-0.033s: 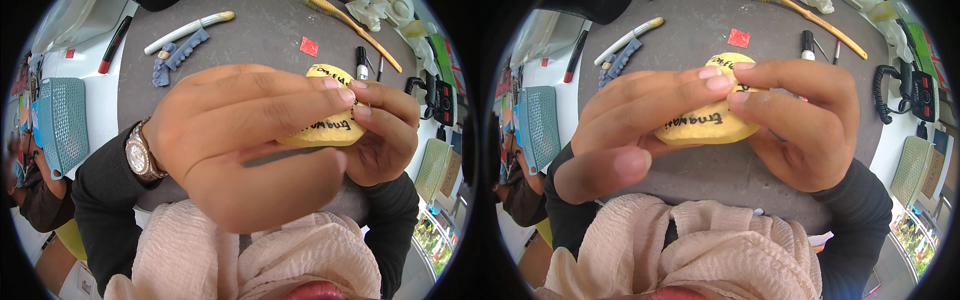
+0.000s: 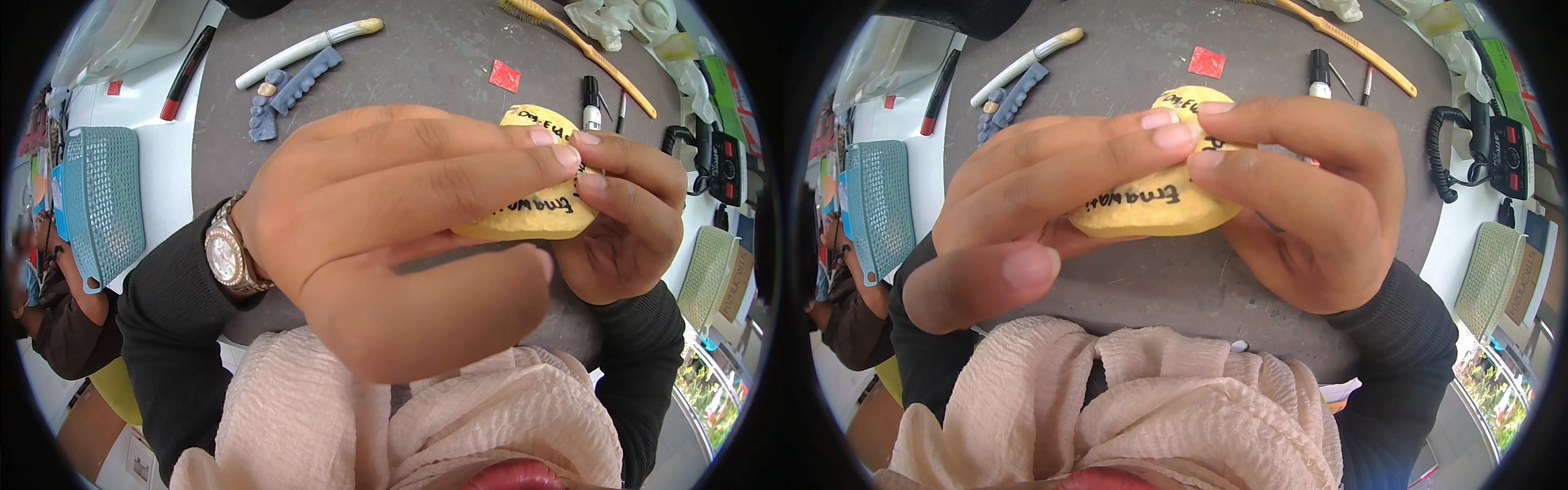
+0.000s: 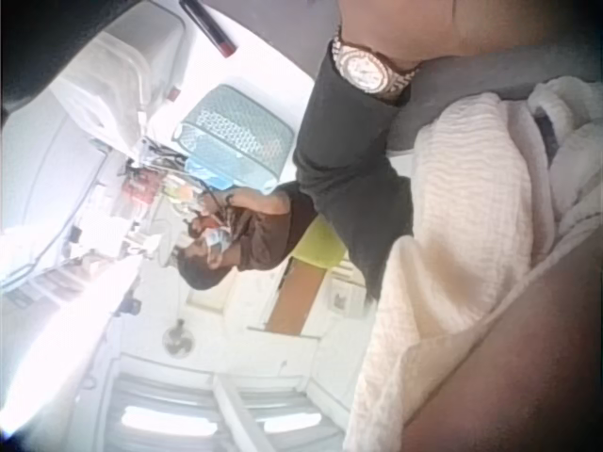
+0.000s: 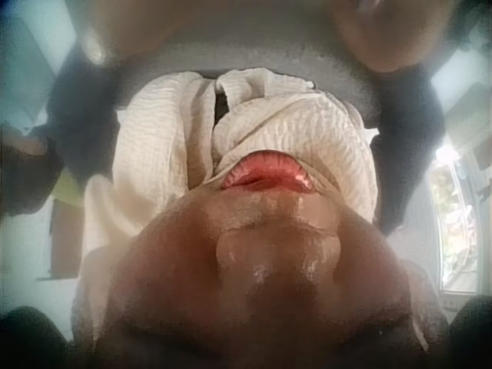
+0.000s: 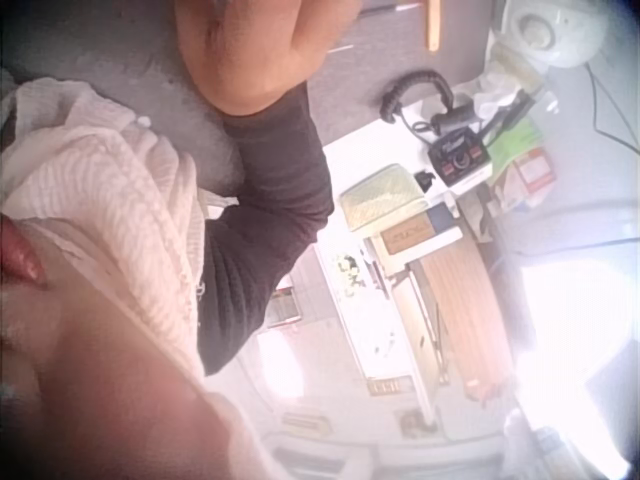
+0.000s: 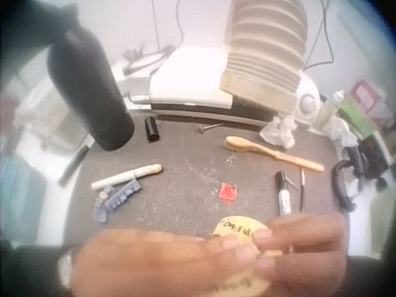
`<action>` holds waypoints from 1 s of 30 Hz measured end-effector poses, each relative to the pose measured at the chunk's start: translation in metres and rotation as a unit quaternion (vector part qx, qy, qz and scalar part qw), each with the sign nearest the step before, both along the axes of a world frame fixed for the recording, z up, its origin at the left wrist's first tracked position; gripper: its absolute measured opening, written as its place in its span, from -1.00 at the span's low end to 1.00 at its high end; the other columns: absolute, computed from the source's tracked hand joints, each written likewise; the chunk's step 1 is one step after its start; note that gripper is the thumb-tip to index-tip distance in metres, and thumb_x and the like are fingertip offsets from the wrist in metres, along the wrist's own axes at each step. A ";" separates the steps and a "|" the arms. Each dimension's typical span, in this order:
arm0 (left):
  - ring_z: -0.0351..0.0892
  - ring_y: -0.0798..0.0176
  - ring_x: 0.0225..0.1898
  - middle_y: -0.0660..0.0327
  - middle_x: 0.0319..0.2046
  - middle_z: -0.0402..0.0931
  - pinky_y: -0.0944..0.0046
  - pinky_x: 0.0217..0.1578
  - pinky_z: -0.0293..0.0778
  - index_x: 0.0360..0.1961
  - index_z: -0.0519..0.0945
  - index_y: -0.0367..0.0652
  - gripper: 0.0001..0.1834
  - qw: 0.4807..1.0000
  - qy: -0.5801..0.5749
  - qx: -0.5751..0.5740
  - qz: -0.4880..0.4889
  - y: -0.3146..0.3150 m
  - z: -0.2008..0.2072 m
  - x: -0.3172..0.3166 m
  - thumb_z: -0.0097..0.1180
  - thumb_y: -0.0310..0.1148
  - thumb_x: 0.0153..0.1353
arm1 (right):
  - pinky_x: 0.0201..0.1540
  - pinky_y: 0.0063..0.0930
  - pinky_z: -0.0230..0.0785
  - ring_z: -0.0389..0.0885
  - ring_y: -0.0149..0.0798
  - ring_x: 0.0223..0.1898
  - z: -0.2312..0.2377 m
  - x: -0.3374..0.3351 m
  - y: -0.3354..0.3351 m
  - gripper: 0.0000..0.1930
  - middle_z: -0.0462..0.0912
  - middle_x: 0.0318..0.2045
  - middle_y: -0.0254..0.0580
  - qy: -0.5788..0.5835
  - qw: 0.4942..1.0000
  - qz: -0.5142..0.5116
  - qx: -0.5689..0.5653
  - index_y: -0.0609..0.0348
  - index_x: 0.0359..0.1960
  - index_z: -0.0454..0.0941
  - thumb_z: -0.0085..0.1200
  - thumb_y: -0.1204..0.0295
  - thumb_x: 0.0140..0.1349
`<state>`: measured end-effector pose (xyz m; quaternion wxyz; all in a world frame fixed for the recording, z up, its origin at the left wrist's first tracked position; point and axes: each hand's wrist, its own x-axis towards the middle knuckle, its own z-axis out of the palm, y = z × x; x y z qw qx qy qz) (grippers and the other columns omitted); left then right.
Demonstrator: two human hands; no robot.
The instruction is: The person retrieves a yellow dental mold and a small cylindrical tooth component from a basket. They use a rotary handpiece to grind and shape the interior of the tooth component. Finally, they place the shaped component into a corresponding cavity in the dental mold to check the fit.
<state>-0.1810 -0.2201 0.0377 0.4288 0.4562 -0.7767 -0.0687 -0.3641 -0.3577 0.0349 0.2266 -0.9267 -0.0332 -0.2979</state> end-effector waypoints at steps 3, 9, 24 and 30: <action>0.51 0.01 -0.09 -0.17 -0.07 0.46 0.18 -0.13 0.46 0.02 0.33 -0.16 -0.64 1.000 0.019 -0.002 0.004 0.004 -0.004 0.001 -0.16 -0.24 0.24 | -0.06 -0.51 0.39 0.48 -0.21 -0.11 0.000 0.001 -0.001 -0.55 0.40 -0.12 0.04 0.000 1.000 0.010 -0.001 0.22 -0.11 0.30 0.24 0.58 -0.04; 0.51 -0.06 -0.06 -0.12 -0.05 0.45 0.17 -0.11 0.46 0.07 0.29 -0.14 -0.34 0.988 0.003 0.139 -0.073 -0.017 -0.010 0.019 0.30 -0.44 -0.09 | -0.07 -0.51 0.38 0.49 -0.25 -0.13 -0.001 -0.001 -0.005 -0.52 0.40 -0.16 -0.01 0.067 0.995 0.008 0.077 0.31 -0.01 0.26 0.14 0.67 -0.01; 0.59 0.21 -0.26 0.07 -0.22 0.57 0.37 -0.26 0.50 -0.28 0.57 -0.27 -0.74 0.992 -0.001 0.085 0.088 -0.014 -0.013 0.010 0.25 -0.58 -0.08 | -0.51 -0.81 0.33 0.51 -0.52 -0.39 -0.004 0.005 0.005 -0.71 0.49 -0.26 -0.12 0.133 0.917 -0.061 0.372 0.41 -0.12 0.37 0.07 0.59 0.11; 0.60 0.23 -0.30 0.08 -0.27 0.59 0.39 -0.30 0.51 -0.31 0.58 -0.28 -0.76 0.989 0.017 0.092 0.116 -0.011 -0.015 0.003 0.22 -0.63 -0.08 | -0.56 -0.83 0.31 0.50 -0.56 -0.46 -0.007 0.006 0.005 -0.74 0.49 -0.30 -0.15 0.134 0.915 -0.050 0.378 0.40 -0.14 0.38 0.06 0.60 0.12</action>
